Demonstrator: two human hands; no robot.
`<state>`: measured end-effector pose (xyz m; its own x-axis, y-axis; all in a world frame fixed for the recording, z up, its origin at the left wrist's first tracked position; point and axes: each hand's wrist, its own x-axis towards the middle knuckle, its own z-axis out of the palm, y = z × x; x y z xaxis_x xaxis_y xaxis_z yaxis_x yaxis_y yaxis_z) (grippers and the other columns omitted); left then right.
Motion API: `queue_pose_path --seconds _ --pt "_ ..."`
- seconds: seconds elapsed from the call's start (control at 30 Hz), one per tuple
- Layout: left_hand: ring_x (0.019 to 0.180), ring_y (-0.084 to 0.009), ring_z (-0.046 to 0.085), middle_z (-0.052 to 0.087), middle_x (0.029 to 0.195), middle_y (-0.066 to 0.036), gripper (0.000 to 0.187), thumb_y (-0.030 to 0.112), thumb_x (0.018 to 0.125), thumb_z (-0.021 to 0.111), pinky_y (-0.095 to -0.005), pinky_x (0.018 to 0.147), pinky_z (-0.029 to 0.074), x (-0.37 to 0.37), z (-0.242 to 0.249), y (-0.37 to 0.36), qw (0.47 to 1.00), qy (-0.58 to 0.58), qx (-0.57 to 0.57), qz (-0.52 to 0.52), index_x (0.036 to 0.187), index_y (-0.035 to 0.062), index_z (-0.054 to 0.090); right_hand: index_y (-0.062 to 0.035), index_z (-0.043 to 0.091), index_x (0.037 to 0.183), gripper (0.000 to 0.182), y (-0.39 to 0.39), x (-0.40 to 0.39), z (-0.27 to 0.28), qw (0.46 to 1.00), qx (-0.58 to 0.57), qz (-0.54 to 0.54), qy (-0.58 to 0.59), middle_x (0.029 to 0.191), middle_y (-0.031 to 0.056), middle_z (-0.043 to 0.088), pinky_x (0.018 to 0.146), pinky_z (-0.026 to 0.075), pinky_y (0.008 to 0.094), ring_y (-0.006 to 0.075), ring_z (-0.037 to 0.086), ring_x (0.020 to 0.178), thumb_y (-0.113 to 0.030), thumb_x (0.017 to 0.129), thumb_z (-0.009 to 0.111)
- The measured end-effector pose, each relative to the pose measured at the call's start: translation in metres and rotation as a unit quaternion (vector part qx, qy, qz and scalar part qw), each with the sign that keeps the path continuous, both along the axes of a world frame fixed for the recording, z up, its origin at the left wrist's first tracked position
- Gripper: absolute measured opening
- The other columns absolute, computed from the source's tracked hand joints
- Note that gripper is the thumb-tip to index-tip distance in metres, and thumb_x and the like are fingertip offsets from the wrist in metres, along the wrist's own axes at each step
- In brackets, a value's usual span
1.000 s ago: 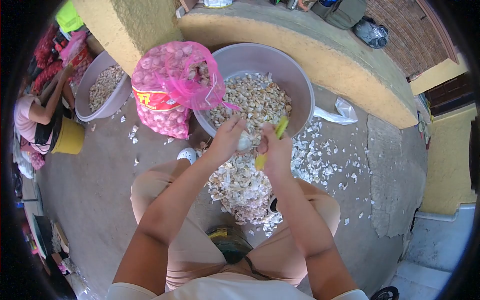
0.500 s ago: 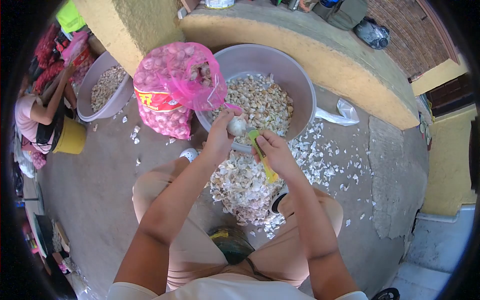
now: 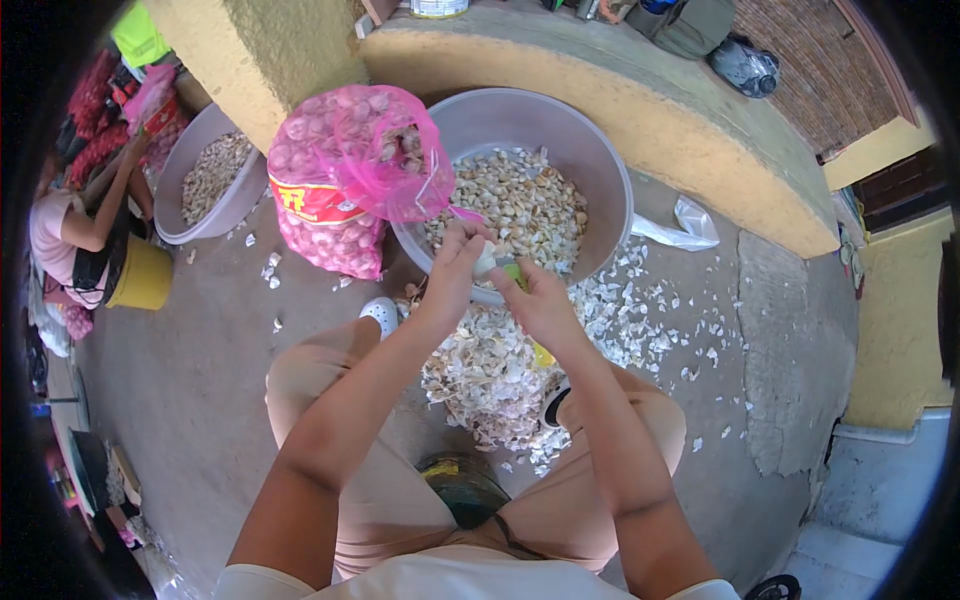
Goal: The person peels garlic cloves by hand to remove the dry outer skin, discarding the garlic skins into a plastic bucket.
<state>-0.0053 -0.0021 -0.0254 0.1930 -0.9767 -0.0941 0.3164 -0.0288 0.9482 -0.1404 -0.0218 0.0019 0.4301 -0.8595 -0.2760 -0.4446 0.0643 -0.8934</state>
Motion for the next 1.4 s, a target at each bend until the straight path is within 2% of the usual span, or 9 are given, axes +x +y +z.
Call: queue_pose_path --seconds 0.23,0.33,0.43,0.5,0.63,0.93,1.03,1.2,1.4 --pt "0.083 -0.008 0.042 0.044 0.093 -0.002 0.015 0.018 0.089 0.036 -0.0214 0.072 0.036 -0.004 -0.004 0.002 0.997 -0.064 -0.041 0.005 0.097 0.0084 0.043 0.0005 0.052 0.075 0.043 0.002 0.003 0.001 0.998 0.036 -0.029 -0.031 0.058 0.0099 0.054 0.05 0.039 0.0299 0.0166 0.051 0.053 -0.042 0.082 0.051" --pt "0.09 -0.0115 0.04 0.043 0.091 -0.004 0.014 0.015 0.088 0.037 -0.0246 0.084 0.03 -0.007 0.0 0.004 0.999 -0.031 -0.041 0.011 0.096 0.0053 0.044 -0.0062 0.054 0.077 0.033 0.003 0.004 -0.004 0.998 0.045 -0.024 -0.028 0.051 -0.0021 0.044 0.032 0.031 0.0198 0.0044 0.04 0.038 -0.038 0.084 0.05" --pt "0.09 -0.0117 0.04 0.043 0.092 -0.004 0.014 0.015 0.089 0.037 -0.0251 0.085 0.03 -0.007 0.001 0.005 0.998 -0.05 -0.047 0.009 0.095 0.0052 0.044 -0.0004 0.052 0.069 0.043 0.003 0.004 0.001 0.993 0.1 -0.035 -0.061 0.053 0.006 0.05 0.048 0.038 0.0285 0.0131 0.048 0.05 -0.041 0.082 0.052" --pt "0.09 -0.0119 0.04 0.043 0.092 -0.004 0.014 0.015 0.089 0.036 -0.0255 0.085 0.03 -0.007 0.004 0.006 0.998 -0.053 -0.037 0.01 0.094 0.0051 0.044 -0.0004 0.052 0.068 0.043 0.002 0.004 -0.008 0.993 0.079 -0.035 -0.081 0.052 0.0059 0.049 0.046 0.037 0.0296 0.0127 0.048 0.049 -0.041 0.082 0.052" --pt "0.091 -0.0123 0.04 0.043 0.094 -0.004 0.013 0.014 0.089 0.035 -0.0259 0.085 0.031 -0.009 0.001 0.006 0.998 -0.024 -0.047 0.021 0.095 0.0048 0.042 0.0009 0.052 0.069 0.043 0.002 0.003 -0.019 0.998 -0.019 -0.028 -0.044 0.05 0.0082 0.048 0.046 0.036 0.0318 0.0141 0.047 0.047 -0.04 0.082 0.052" --pt "0.087 -0.0121 0.044 0.045 0.096 -0.005 0.013 0.017 0.091 0.034 -0.0254 0.076 0.039 -0.012 -0.001 0.009 0.998 0.011 -0.048 0.025 0.099 0.0076 0.035 -0.0014 0.052 0.068 0.036 0.011 0.006 0.001 0.984 -0.173 -0.032 0.006 0.053 0.0132 0.053 0.046 0.038 0.0357 0.0296 0.053 0.05 -0.035 0.08 0.054" --pt "0.086 -0.0131 0.048 0.047 0.096 -0.005 0.013 0.021 0.091 0.035 -0.0243 0.069 0.044 -0.013 0.009 0.009 0.995 0.099 -0.007 0.034 0.099 0.0108 0.036 -0.0026 0.051 0.066 0.036 0.019 0.008 -0.009 0.938 -0.34 0.028 0.06 0.056 0.0121 0.054 0.046 0.039 0.036 0.0301 0.054 0.051 -0.035 0.079 0.055" --pt "0.088 -0.0165 0.051 0.048 0.093 -0.005 0.011 0.016 0.09 0.035 -0.0276 0.075 0.044 0.003 0.025 0.006 0.975 0.216 0.054 0.015 0.099 0.0101 0.037 -0.003 0.05 0.07 0.036 0.018 0.01 0.003 0.978 -0.208 0.001 0.018 0.059 0.0107 0.055 0.048 0.04 0.0344 0.0271 0.054 0.051 -0.037 0.079 0.055" --pt "0.081 -0.0085 0.045 0.046 0.096 -0.002 0.01 0.016 0.089 0.037 -0.0214 0.067 0.039 -0.002 0.007 0.004 0.988 0.151 -0.014 0.007 0.098 0.0115 0.04 -0.0005 0.052 0.085 0.041 0.008 0.006 0.001 0.995 -0.094 -0.017 -0.027 0.064 0.0126 0.056 0.054 0.042 0.0329 0.0256 0.056 0.059 -0.04 0.078 0.057"
